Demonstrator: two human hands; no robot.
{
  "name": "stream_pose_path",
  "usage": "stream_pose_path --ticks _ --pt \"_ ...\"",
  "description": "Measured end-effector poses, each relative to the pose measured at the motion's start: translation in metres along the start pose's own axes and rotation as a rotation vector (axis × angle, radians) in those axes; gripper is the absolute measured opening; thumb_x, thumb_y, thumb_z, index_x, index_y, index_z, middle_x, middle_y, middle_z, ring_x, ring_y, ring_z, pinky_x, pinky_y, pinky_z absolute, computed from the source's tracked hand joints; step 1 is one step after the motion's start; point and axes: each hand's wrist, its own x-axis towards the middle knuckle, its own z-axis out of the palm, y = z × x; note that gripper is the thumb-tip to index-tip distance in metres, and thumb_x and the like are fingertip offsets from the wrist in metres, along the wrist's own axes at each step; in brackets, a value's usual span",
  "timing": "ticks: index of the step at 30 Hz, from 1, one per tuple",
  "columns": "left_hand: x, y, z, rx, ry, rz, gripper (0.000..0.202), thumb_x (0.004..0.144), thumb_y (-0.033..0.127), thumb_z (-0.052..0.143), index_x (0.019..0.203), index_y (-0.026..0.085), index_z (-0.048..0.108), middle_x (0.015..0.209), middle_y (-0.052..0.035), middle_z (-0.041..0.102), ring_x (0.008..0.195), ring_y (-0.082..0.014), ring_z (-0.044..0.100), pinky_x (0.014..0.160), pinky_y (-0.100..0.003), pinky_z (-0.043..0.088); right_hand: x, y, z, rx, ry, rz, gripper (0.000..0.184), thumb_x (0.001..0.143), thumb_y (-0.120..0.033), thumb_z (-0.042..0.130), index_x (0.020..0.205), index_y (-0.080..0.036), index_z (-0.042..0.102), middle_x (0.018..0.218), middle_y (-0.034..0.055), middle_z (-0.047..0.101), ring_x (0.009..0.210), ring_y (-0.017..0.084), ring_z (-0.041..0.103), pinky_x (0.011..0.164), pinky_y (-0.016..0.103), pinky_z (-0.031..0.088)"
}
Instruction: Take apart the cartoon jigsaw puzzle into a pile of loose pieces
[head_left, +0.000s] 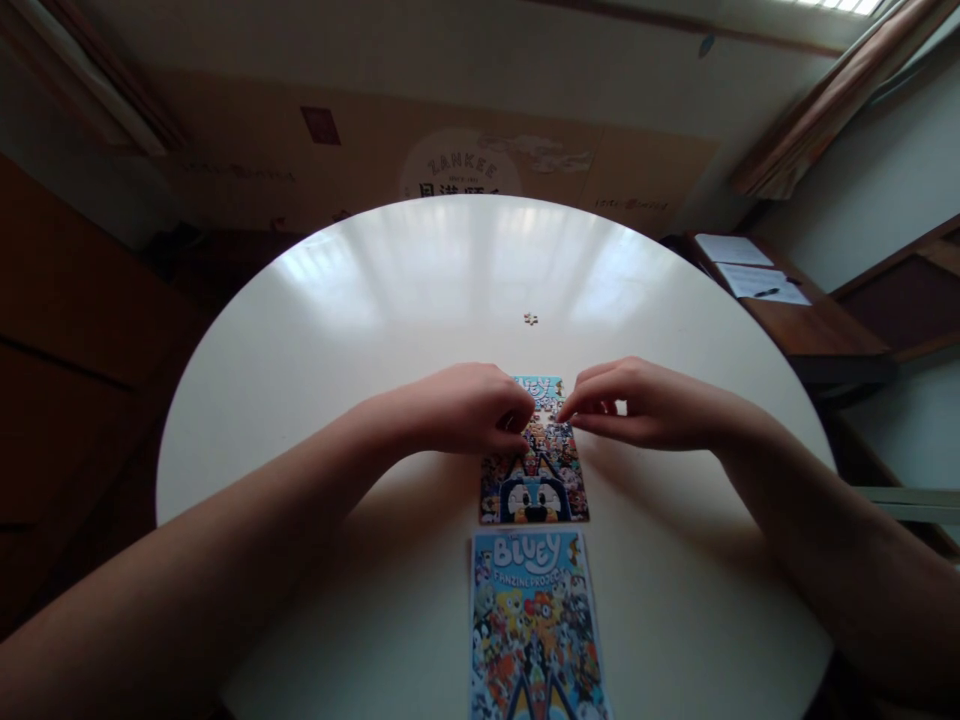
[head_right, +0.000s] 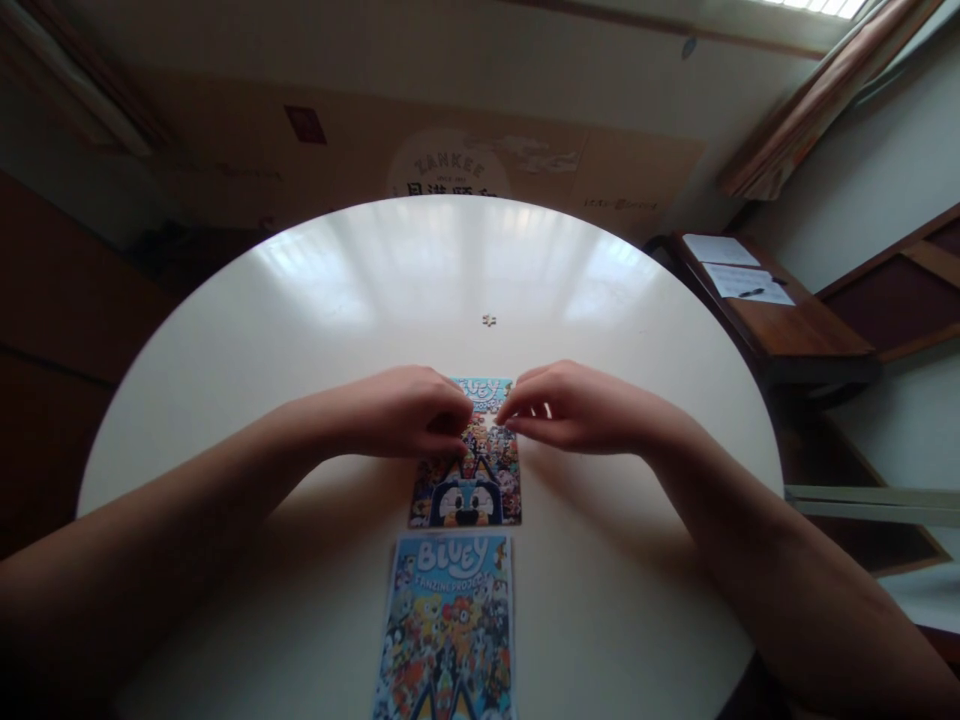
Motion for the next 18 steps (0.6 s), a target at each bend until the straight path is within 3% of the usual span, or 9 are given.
stream_pose_path --ticks 2,5,8,14,18 --pt "0.0 0.001 -0.001 0.012 -0.012 -0.013 0.015 0.08 0.027 0.068 0.069 0.019 0.062 0.063 0.0016 0.06 0.055 -0.0116 0.047 0.053 -0.026 0.03 0.0 0.01 -0.003 -0.023 0.155 0.037 0.017 0.094 -0.026 0.062 0.097 -0.017 0.075 0.086 0.0037 0.07 0.071 0.009 0.061 0.061 0.021 0.046" --pt "-0.001 0.004 -0.004 0.027 -0.014 -0.027 0.013 0.08 0.026 0.069 0.07 0.019 0.064 0.065 0.0014 0.062 0.056 -0.0116 0.049 0.053 -0.026 0.031 0.001 0.025 -0.004 -0.118 0.377 0.08 0.016 0.092 -0.027 0.063 0.094 -0.017 0.076 0.092 0.0057 0.07 0.076 0.012 0.061 0.059 0.022 0.047" --pt "-0.004 0.006 -0.007 0.024 0.012 -0.018 0.005 0.08 0.022 0.069 0.084 0.021 0.071 0.071 0.0011 0.065 0.06 -0.012 0.054 0.055 -0.025 0.034 0.003 0.037 -0.002 -0.161 0.514 0.106 0.016 0.092 -0.028 0.063 0.092 -0.018 0.076 0.096 0.0067 0.07 0.082 0.014 0.062 0.065 0.026 0.05" --pt "-0.007 0.011 -0.009 0.039 0.041 0.006 0.032 0.08 0.015 0.066 0.106 0.029 0.077 0.085 -0.0007 0.074 0.068 -0.0141 0.062 0.062 -0.026 0.042 0.011 0.06 0.009 -0.155 0.616 0.22 0.018 0.092 -0.031 0.063 0.088 -0.019 0.076 0.094 0.0075 0.071 0.09 0.02 0.064 0.083 0.038 0.053" --pt "-0.006 0.014 -0.008 0.055 0.006 0.027 0.039 0.079 0.011 0.063 0.107 0.034 0.078 0.094 -0.0004 0.077 0.072 -0.0156 0.065 0.064 -0.027 0.043 0.016 0.07 0.017 -0.15 0.612 0.25 0.015 0.09 -0.028 0.063 0.093 -0.022 0.077 0.114 0.0095 0.067 0.11 0.025 0.061 0.1 0.047 0.048"
